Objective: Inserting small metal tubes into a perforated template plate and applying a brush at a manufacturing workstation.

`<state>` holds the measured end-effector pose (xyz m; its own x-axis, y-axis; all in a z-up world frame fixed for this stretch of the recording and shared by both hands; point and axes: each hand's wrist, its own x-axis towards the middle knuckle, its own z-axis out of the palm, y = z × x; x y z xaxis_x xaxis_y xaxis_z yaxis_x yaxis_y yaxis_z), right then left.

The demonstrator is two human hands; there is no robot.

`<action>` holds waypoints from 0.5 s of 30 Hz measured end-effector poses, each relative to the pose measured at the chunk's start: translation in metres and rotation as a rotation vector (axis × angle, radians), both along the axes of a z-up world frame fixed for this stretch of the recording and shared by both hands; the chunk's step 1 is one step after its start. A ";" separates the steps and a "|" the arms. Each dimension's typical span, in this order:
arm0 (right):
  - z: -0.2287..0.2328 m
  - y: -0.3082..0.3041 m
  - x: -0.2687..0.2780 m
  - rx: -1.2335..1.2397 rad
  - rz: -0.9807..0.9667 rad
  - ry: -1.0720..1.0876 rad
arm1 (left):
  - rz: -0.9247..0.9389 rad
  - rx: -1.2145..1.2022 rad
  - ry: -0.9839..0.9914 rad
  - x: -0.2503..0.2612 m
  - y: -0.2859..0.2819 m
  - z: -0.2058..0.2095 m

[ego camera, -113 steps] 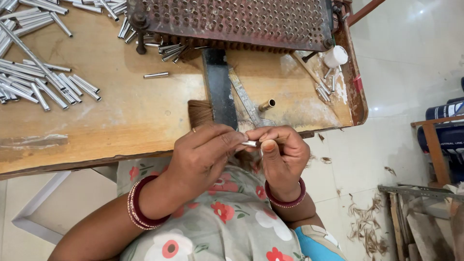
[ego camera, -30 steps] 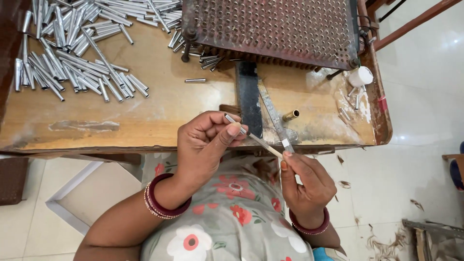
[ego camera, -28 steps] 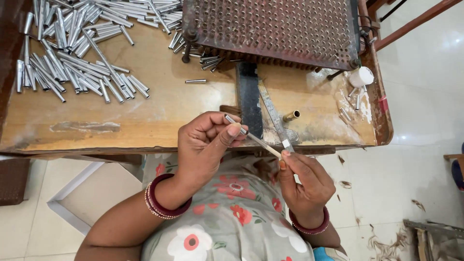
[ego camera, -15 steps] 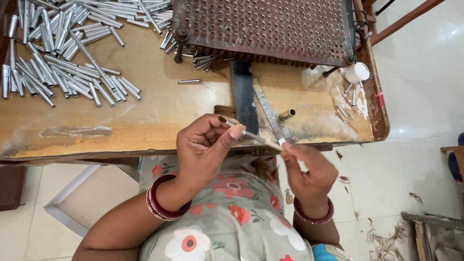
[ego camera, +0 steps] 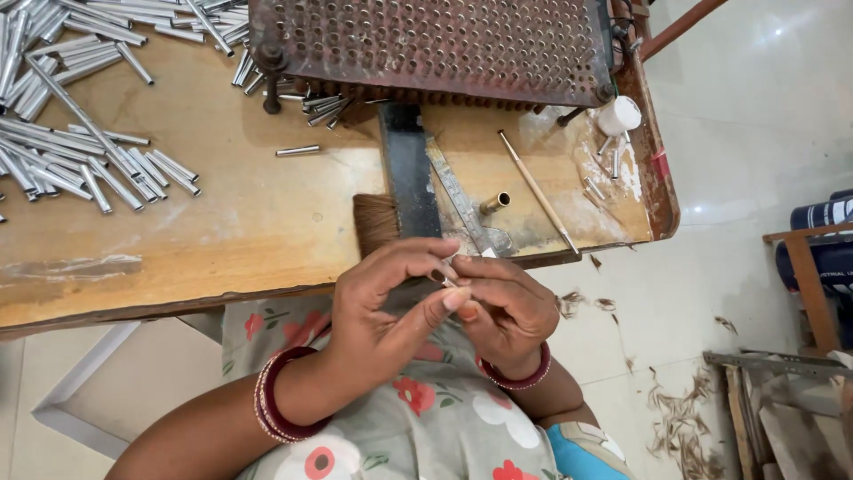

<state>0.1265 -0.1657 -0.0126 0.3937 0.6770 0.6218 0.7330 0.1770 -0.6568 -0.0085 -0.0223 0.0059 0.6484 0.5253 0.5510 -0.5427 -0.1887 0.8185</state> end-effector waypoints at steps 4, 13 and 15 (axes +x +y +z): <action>-0.001 -0.001 0.000 0.073 0.032 -0.013 | -0.061 -0.201 0.108 -0.006 -0.005 -0.006; 0.000 -0.003 -0.003 0.098 0.092 -0.039 | -0.081 -0.164 0.075 -0.011 -0.005 -0.006; -0.003 -0.005 -0.002 0.100 0.106 -0.042 | -0.097 -0.183 0.086 -0.010 -0.006 -0.008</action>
